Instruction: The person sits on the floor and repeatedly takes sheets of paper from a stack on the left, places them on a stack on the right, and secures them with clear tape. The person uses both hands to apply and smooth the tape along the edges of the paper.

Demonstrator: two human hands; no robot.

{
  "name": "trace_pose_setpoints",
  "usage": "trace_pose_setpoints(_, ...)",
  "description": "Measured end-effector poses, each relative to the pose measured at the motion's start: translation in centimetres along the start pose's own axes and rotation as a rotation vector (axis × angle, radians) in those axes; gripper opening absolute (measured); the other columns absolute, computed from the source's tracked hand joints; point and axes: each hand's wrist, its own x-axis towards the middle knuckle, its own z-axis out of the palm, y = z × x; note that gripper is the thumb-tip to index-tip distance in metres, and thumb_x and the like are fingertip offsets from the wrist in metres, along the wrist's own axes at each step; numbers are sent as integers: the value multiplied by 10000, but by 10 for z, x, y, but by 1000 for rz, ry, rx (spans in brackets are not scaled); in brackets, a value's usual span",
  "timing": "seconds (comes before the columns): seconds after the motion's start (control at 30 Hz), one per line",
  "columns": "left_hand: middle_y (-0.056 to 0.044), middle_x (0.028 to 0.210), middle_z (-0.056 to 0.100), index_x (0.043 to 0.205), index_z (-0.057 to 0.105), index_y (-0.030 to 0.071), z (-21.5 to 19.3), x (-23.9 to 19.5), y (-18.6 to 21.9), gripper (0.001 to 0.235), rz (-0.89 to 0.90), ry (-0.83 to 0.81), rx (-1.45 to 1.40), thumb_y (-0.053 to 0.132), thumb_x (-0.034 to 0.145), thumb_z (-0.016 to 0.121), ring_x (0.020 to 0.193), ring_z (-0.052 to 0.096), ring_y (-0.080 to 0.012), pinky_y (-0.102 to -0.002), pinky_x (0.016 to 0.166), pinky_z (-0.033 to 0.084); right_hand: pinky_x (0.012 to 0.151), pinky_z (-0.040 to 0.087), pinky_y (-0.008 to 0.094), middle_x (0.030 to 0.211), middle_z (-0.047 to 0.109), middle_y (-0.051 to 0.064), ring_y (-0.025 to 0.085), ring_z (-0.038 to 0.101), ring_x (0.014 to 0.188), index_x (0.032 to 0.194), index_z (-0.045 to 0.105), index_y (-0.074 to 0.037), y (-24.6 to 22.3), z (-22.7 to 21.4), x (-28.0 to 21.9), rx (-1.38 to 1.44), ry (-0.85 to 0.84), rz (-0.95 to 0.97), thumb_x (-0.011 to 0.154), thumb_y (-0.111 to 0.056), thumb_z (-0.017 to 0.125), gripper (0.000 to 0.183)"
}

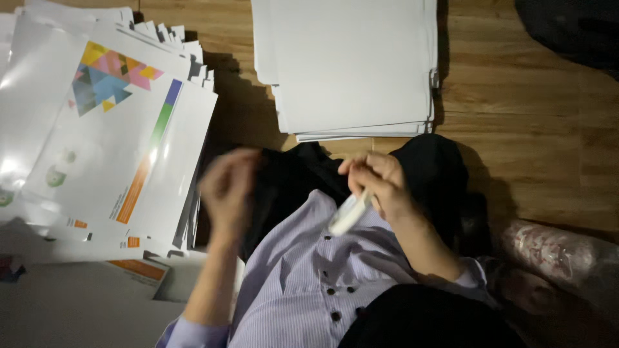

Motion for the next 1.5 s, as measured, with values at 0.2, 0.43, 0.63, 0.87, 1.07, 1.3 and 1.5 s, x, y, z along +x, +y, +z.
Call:
trace_pose_setpoints(0.2, -95, 724, 657, 855, 693, 23, 60, -22, 59, 135, -219, -609, -377, 123, 780, 641, 677, 630, -194, -268, 700, 504, 350, 357, 149, 398, 532, 74, 91, 439, 336, 860, 653, 72, -48, 24, -36, -249, -163, -336, 805, -57, 544, 177)
trace_pose_setpoints(0.43, -109, 740, 643, 877, 648, -43, 65, -37, 33, 264, -343, -465, -481, 21, 649, 765, 723, 641, -150, -252, 689, 510, 347, 395, 168, 404, 530, 78, 96, 497, 363, 841, 671, 35, -42, 31, -33, -270, -126, -349, 784, -80, 573, 162)
trace_pose_setpoints(0.63, -128, 721, 655, 836, 664, -48, 58, -28, 40, 149, -379, -497, -442, 7, 708, 717, 692, 641, -149, -245, 650, 510, 338, 331, 170, 379, 500, 63, 79, 426, 349, 834, 674, 31, -30, 27, -29, -242, -151, -335, 793, -78, 561, 162)
trace_pose_setpoints(0.87, -90, 707, 668, 877, 679, -34, 48, -27, 14, 140, -466, -499, -297, 62, 775, 673, 696, 597, -101, -241, 669, 498, 391, 275, 160, 420, 497, 52, 49, 416, 416, 987, 639, 58, 9, 22, -19, -47, -183, -110, 812, -104, 513, 269)
trace_pose_setpoints(1.07, -132, 680, 671, 845, 691, 5, 26, -23, -48, 110, -366, -622, 28, 97, 804, 647, 660, 597, -137, -273, 640, 482, 400, 240, 159, 518, 551, 75, 58, 447, 430, 1301, 383, 62, 54, 23, -13, 63, -459, 204, 771, -178, 523, 598)
trace_pose_setpoints(1.3, -90, 666, 658, 848, 690, 41, 18, -23, -64, 110, -357, -667, 113, 131, 822, 632, 647, 580, -115, -275, 620, 481, 364, 217, 117, 476, 553, 79, 40, 437, 391, 1224, 480, 65, 82, 18, 4, 1, -393, 288, 808, -182, 499, 484)
trace_pose_setpoints(1.5, -34, 636, 661, 753, 696, 103, 50, -12, -111, 114, -370, -607, 205, 215, 767, 712, 585, 596, -107, -232, 560, 468, 410, 336, 163, 546, 591, 67, 86, 501, 459, 1168, 600, -90, 42, 7, 17, -338, -263, 33, 836, -192, 577, 349)
